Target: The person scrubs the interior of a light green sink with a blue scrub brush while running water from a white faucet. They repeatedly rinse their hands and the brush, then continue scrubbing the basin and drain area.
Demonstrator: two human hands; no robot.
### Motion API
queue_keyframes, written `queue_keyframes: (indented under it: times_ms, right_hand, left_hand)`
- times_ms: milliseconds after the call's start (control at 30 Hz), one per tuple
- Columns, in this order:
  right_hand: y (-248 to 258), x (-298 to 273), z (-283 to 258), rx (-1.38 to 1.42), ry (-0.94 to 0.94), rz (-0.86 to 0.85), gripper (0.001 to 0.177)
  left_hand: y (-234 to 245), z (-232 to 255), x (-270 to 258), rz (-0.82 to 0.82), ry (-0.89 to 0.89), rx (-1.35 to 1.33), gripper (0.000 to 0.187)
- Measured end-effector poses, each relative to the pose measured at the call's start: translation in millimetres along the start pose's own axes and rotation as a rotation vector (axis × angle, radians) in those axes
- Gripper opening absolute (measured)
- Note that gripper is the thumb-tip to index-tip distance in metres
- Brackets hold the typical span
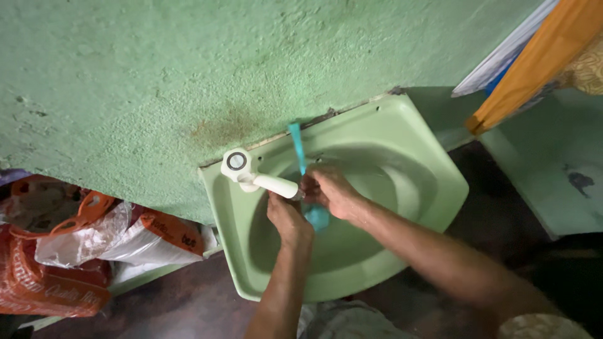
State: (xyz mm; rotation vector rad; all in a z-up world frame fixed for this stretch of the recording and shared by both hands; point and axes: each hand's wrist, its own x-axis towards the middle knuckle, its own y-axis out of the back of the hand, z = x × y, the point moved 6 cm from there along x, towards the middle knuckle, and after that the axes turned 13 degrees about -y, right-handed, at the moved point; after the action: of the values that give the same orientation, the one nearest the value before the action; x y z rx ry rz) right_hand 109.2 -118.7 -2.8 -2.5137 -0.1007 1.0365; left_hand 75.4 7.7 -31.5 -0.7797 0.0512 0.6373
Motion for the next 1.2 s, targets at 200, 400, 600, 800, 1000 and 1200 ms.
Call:
queue_keyframes:
  times_ms: [200,400,600,800,1000,1200]
  right_hand:
    - [-5,29,30,0.213,-0.216,-0.137,0.022]
    - [-19,19,29,0.218,-0.215,-0.187,0.021]
    - [-16,33,56,0.374,-0.335,-0.087,0.021]
    - [-3,31,62,0.432,-0.375,-0.178,0.017]
    - [78,-41,25,0.178,-0.311,-0.210,0.027]
    - [157,-139,-50,-1.147,0.574,0.573,0.016]
  left_hand:
    - [-11,9,-12,-0.013,0.043,-0.005,0.035]
    - [-15,14,-20,-0.003,0.049,-0.040,0.031]
    - [-12,19,-20,-0.061,-0.016,-0.012,0.033]
    - [-3,17,-17,0.001,0.027,0.059,0.026]
    - [-5,23,-22,-0.042,-0.124,0.026,0.031]
    - [-12,8,-30,0.003,0.121,-0.094,0.027]
